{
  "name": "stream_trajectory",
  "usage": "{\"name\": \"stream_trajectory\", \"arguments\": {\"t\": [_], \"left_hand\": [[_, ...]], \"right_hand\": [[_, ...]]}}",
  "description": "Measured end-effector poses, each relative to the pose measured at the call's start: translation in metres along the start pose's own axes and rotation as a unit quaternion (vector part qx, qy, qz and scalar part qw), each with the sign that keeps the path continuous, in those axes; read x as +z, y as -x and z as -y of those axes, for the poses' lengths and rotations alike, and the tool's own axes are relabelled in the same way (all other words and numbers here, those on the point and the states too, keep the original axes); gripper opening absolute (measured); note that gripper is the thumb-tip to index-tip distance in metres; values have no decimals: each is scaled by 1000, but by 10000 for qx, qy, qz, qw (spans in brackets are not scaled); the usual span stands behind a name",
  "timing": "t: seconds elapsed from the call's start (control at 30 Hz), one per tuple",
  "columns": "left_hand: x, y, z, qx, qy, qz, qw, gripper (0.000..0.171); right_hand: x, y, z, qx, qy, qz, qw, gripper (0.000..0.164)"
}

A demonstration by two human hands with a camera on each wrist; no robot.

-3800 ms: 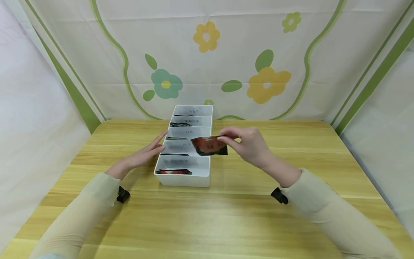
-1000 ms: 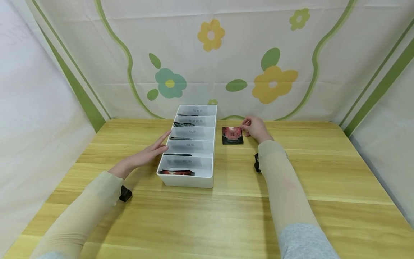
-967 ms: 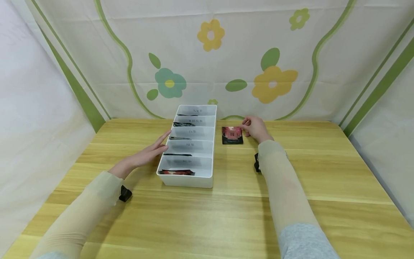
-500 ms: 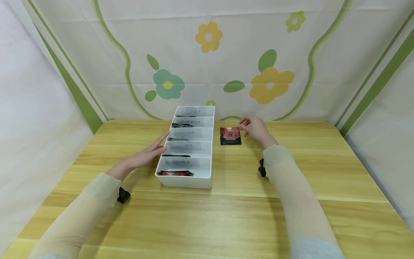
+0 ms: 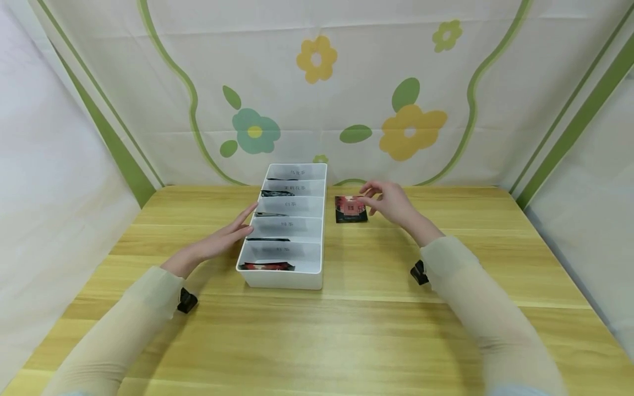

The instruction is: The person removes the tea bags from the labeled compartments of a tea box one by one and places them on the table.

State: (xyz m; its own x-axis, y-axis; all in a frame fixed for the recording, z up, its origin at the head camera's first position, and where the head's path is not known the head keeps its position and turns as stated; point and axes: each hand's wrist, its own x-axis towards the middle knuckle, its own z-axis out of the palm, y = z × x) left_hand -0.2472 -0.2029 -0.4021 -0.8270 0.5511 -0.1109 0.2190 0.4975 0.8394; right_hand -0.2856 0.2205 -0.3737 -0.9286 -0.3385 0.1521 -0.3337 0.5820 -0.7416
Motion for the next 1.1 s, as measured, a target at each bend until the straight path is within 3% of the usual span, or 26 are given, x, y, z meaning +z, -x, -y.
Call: {"name": "stream_trajectory", "arguments": {"t": [0.13, 0.3, 0.57, 0.8, 1.1], "left_hand": [[-1, 1, 0, -18, 18, 5, 10000, 64], [-1, 1, 1, 53, 12, 2, 10000, 64], [-2, 1, 0, 93, -54, -13, 9999, 63], [-2, 1, -2, -42, -37, -2, 10000, 64], [-2, 1, -3, 60, 14, 21, 10000, 63]], "right_hand": [[3, 9, 15, -307, 55, -52, 9995, 25], [14, 18, 33, -1006, 89, -222, 9946, 22], [40, 32, 62, -1760, -321, -263, 9835, 22], [65, 40, 85, -2108, -540, 210, 9758, 25], [99, 44, 98, -2504, -788, 1006, 9597, 25]]}}
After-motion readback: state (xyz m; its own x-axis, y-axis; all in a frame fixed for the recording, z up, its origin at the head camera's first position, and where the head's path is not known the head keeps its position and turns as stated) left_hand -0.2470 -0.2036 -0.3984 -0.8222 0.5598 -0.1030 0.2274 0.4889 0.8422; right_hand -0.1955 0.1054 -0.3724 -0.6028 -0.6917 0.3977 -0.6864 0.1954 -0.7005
